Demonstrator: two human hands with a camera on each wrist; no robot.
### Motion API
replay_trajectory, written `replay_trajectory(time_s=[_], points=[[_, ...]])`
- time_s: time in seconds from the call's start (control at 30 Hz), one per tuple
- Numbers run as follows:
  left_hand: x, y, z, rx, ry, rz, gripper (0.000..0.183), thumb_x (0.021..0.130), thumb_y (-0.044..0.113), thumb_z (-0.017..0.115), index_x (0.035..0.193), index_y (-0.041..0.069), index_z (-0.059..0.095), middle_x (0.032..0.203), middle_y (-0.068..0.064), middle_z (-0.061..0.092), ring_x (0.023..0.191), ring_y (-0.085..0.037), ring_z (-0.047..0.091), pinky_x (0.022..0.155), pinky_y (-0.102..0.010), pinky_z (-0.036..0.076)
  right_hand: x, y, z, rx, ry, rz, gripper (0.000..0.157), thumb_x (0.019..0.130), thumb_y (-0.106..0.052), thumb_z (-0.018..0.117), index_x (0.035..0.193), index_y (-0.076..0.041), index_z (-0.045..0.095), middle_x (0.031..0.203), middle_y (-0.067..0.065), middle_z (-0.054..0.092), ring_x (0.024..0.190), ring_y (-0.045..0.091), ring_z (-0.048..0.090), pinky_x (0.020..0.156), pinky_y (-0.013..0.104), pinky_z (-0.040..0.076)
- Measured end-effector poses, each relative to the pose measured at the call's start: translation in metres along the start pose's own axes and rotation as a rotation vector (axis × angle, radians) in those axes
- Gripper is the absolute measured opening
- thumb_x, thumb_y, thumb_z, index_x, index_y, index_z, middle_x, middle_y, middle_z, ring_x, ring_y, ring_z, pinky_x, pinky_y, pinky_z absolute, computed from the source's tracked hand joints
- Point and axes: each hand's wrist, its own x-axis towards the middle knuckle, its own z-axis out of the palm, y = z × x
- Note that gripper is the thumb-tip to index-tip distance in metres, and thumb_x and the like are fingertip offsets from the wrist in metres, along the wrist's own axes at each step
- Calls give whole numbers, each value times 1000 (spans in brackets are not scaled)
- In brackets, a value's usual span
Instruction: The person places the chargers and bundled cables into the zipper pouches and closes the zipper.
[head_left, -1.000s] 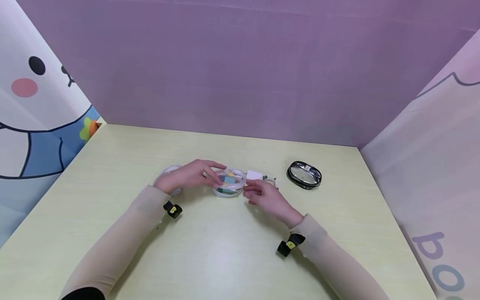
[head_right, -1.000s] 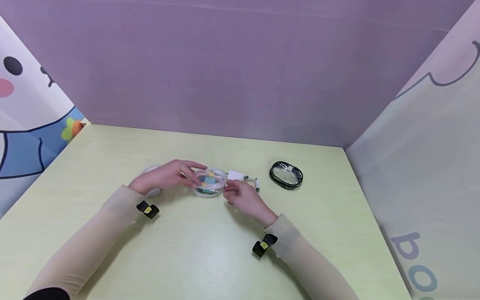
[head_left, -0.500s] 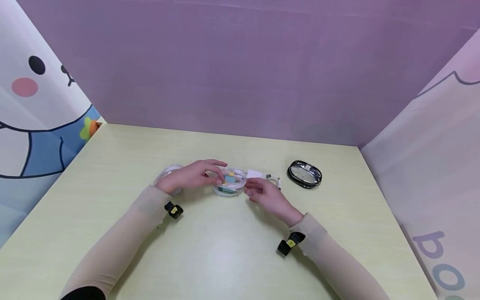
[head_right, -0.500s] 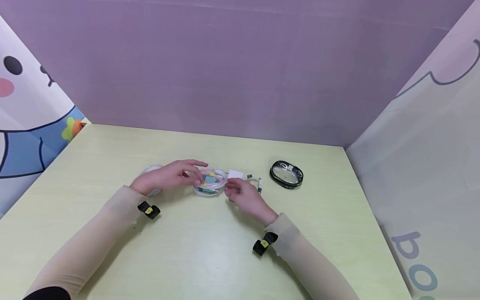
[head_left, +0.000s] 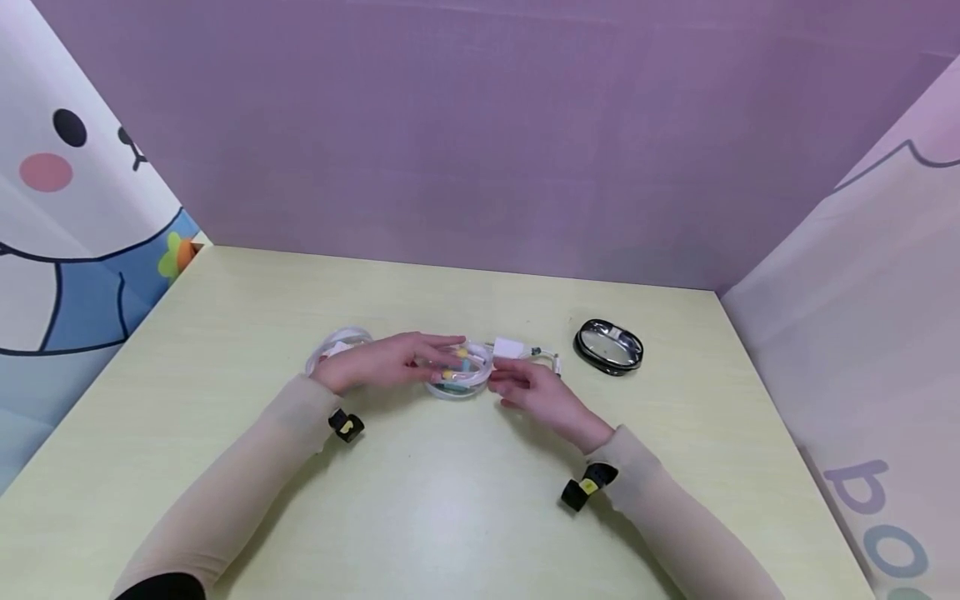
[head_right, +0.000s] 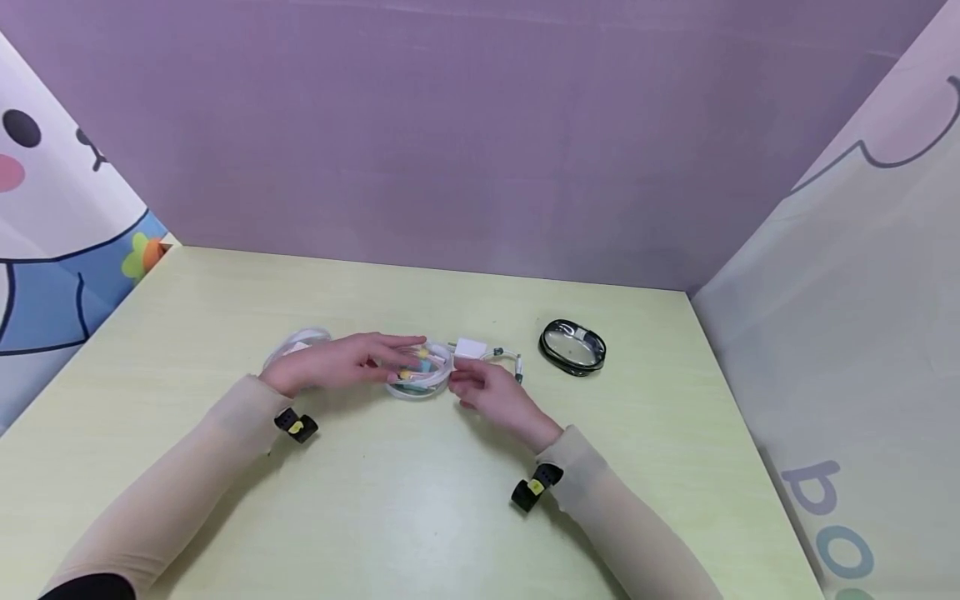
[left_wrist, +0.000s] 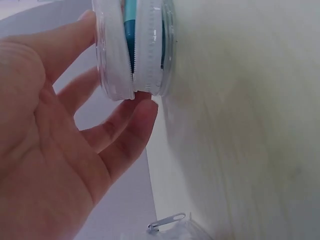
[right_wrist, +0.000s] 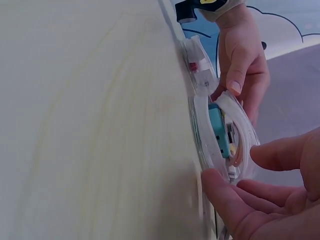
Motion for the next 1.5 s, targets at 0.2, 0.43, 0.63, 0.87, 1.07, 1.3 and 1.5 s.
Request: replay_trajectory(time_s=[0.2,0.43,0.63,0.87,1.07,1.3,1.5], points=[[-5,4,9,16,-45,58,39,102,12,56,141,14,57,158,-5,34,143,-24,33,112,-44,34,-5,6,-5,-51,-10,-9,42,100,-3,56,141,4,50,129,19,62,117,31,61,91,34,54],[-17,13,21,89,-67,67,40,102,17,58,142,20,56,158,1,36,142,-23,36,113,-43,33,-10,11,-10,-110,13,0,39,98,-4,60,136,1,56,125,13,65,117,27,61,95,34,51],[-21,24,27,109,-93,34,41,101,20,60,142,24,56,158,6,34,141,-22,37,113,-44,33,-6,13,-10,-164,-5,-37,42,94,2,61,136,-3,58,125,8,67,117,24,61,102,39,46],[-24,28,28,125,-86,47,41,101,20,60,142,22,56,158,4,36,141,-22,38,112,-44,34,2,12,-1,-303,-11,-105,45,91,6,64,134,-4,60,121,7,68,111,23,63,99,39,49],[-25,26,29,122,-76,60,41,102,19,59,142,22,56,158,4,36,141,-20,38,113,-43,34,5,11,4,-339,60,-99,41,87,6,69,126,-5,65,106,2,71,99,18,66,90,34,53],[-26,24,30,144,-61,70,40,102,18,59,141,24,57,157,7,36,139,-19,39,112,-42,35,6,9,4,-364,79,-77,33,86,4,71,118,-7,69,95,-2,69,91,16,64,86,33,53],[-26,26,29,168,-54,66,40,101,18,59,141,25,58,157,7,37,137,-18,41,110,-41,37,5,10,4,-419,70,-34,22,89,0,70,109,-8,72,91,-4,68,86,12,62,83,32,53]])
